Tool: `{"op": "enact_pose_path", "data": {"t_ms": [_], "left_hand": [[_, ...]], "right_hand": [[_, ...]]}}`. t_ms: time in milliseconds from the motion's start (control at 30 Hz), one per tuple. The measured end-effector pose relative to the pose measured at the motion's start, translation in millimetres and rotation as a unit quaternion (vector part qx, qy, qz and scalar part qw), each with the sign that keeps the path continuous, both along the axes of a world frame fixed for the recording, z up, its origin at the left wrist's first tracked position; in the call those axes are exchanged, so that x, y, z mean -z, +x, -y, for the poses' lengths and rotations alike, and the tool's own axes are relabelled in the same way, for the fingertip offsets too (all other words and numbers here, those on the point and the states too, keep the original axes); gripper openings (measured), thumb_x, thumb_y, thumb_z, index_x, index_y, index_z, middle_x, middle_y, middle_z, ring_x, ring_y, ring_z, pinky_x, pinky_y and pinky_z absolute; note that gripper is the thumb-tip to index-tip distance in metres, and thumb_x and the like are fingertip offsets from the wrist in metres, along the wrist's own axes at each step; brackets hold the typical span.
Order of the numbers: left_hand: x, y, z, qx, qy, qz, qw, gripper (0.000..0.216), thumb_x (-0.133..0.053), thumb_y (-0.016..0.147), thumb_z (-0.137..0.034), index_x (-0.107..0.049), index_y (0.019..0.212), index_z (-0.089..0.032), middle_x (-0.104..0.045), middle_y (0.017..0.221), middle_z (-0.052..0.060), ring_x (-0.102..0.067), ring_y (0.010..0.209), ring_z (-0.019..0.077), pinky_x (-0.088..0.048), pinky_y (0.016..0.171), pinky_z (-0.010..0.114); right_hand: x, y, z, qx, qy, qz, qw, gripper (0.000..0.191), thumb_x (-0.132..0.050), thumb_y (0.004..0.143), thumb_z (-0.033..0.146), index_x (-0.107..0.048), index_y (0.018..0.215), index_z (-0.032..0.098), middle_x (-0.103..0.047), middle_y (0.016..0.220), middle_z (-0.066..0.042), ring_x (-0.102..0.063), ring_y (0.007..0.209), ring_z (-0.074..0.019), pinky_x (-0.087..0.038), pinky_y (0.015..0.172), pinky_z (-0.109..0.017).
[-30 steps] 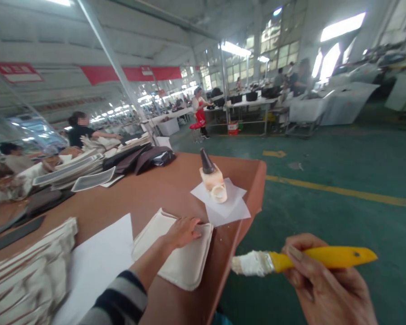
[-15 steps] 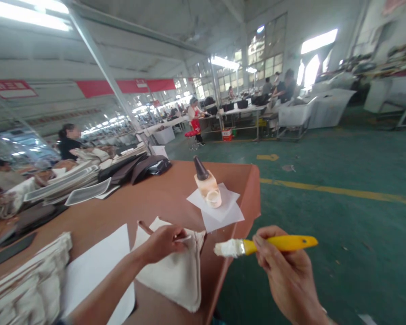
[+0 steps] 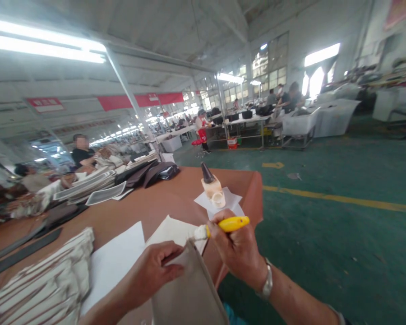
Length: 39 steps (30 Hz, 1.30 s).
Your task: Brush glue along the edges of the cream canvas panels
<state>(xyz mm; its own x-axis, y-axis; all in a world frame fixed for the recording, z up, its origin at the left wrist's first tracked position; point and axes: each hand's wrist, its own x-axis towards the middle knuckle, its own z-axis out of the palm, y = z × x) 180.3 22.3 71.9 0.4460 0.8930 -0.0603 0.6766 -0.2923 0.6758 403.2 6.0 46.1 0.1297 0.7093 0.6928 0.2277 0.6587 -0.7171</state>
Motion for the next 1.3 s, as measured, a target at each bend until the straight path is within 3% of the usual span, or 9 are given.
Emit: {"op": "enact_pose_path", "data": {"t_ms": [200, 333, 567, 700, 767, 833, 967, 1200, 1300], "left_hand": [[-3.4, 4.8, 18.6, -0.007, -0.014, 0.009, 1.0, 0.01, -0.06, 0.073, -0.021, -0.056, 0.066, -0.017, -0.051, 0.069, -0.004, -0.047, 0.069, 0.0137, -0.032, 0.06, 0.023], [-1.7, 5.3, 22.2, -0.022, -0.011, 0.008, 1.0, 0.012, -0.063, 0.072, -0.023, -0.057, 0.064, -0.016, -0.052, 0.069, -0.003, -0.049, 0.069, 0.0143, -0.033, 0.061, 0.023], [0.7, -2.8, 31.0, -0.017, -0.033, 0.049, 0.998, 0.022, -0.063, 0.081, -0.037, -0.062, 0.079, -0.016, -0.056, 0.072, -0.001, -0.05, 0.069, 0.0148, -0.037, 0.059, 0.023], [1.3, -10.8, 46.2, 0.028, 0.123, 0.001, 0.992, 0.034, -0.045, 0.097, -0.04, -0.054, 0.072, -0.019, -0.053, 0.067, -0.002, -0.051, 0.062, 0.0124, -0.037, 0.056, 0.023], [1.6, -14.5, 53.8, 0.082, 0.281, -0.049, 0.955, 0.025, -0.046, 0.098, -0.028, -0.056, 0.076, -0.02, -0.058, 0.069, -0.001, -0.055, 0.061, 0.0124, -0.039, 0.057, 0.024], [1.0, -18.6, 60.6, 0.142, 0.432, -0.106, 0.884, 0.017, -0.047, 0.097, -0.018, -0.061, 0.087, -0.02, -0.064, 0.072, 0.001, -0.058, 0.061, 0.0137, -0.04, 0.056, 0.026], [-1.8, -28.2, 70.8, 0.218, 0.589, -0.19, 0.754, 0.02, -0.048, 0.094, -0.01, -0.064, 0.105, -0.013, -0.073, 0.084, 0.006, -0.059, 0.056, 0.0152, -0.039, 0.05, 0.031], [1.8, -42.0, 78.0, 0.198, 0.638, -0.182, 0.722, 0.026, -0.045, 0.092, -0.009, -0.067, 0.105, -0.014, -0.072, 0.095, 0.011, -0.062, 0.062, 0.0174, -0.044, 0.05, 0.033], [3.0, -47.0, 79.8, 0.207, 0.622, -0.208, 0.726, 0.028, -0.043, 0.093, -0.01, -0.067, 0.107, -0.012, -0.071, 0.093, 0.011, -0.061, 0.062, 0.017, -0.044, 0.05, 0.032]], "right_hand": [[-9.5, 0.4, 21.1, -0.054, -0.012, 0.007, 0.998, 0.011, -0.053, 0.095, 0.024, -0.059, 0.087, 0.019, -0.054, 0.068, 0.0, -0.05, 0.057, -0.0139, -0.038, 0.051, -0.024], [-11.0, 0.4, 22.3, -0.021, 0.012, 0.004, 1.0, 0.011, -0.054, 0.095, 0.022, -0.057, 0.085, 0.019, -0.051, 0.066, 0.002, -0.047, 0.055, -0.0121, -0.037, 0.051, -0.024], [-4.3, 1.4, 23.3, -0.063, -0.002, 0.017, 0.998, 0.013, -0.052, 0.096, 0.024, -0.057, 0.086, 0.018, -0.054, 0.068, 0.0, -0.051, 0.058, -0.0135, -0.04, 0.054, -0.025], [-11.9, 18.9, 21.5, 0.002, 0.004, -0.039, 0.999, 0.013, -0.058, 0.093, 0.025, -0.061, 0.084, 0.018, -0.052, 0.066, 0.001, -0.046, 0.054, -0.0121, -0.036, 0.05, -0.024], [-16.8, 28.2, 24.0, -0.028, -0.021, -0.104, 0.994, 0.013, -0.062, 0.092, 0.026, -0.062, 0.082, 0.019, -0.051, 0.065, 0.002, -0.042, 0.051, -0.0108, -0.033, 0.048, -0.023], [-20.8, 33.2, 27.1, -0.083, -0.052, -0.173, 0.98, 0.013, -0.065, 0.091, 0.026, -0.063, 0.081, 0.02, -0.05, 0.063, 0.003, -0.039, 0.05, -0.0099, -0.032, 0.047, -0.023], [-27.7, 26.6, 33.9, -0.148, -0.076, -0.219, 0.961, 0.013, -0.068, 0.09, 0.023, -0.065, 0.078, 0.019, -0.048, 0.063, 0.003, -0.038, 0.05, -0.0087, -0.03, 0.046, -0.022], [-37.8, 10.9, 66.2, -0.231, -0.036, -0.014, 0.972, 0.009, -0.057, 0.093, 0.014, -0.059, 0.088, 0.021, -0.053, 0.069, 0.003, -0.048, 0.057, -0.0102, -0.039, 0.051, -0.021], [-42.3, 18.2, 76.6, -0.212, 0.009, 0.089, 0.973, 0.016, -0.059, 0.088, 0.007, -0.058, 0.088, 0.023, -0.055, 0.07, 0.003, -0.053, 0.059, -0.0116, -0.043, 0.056, -0.023]]}}
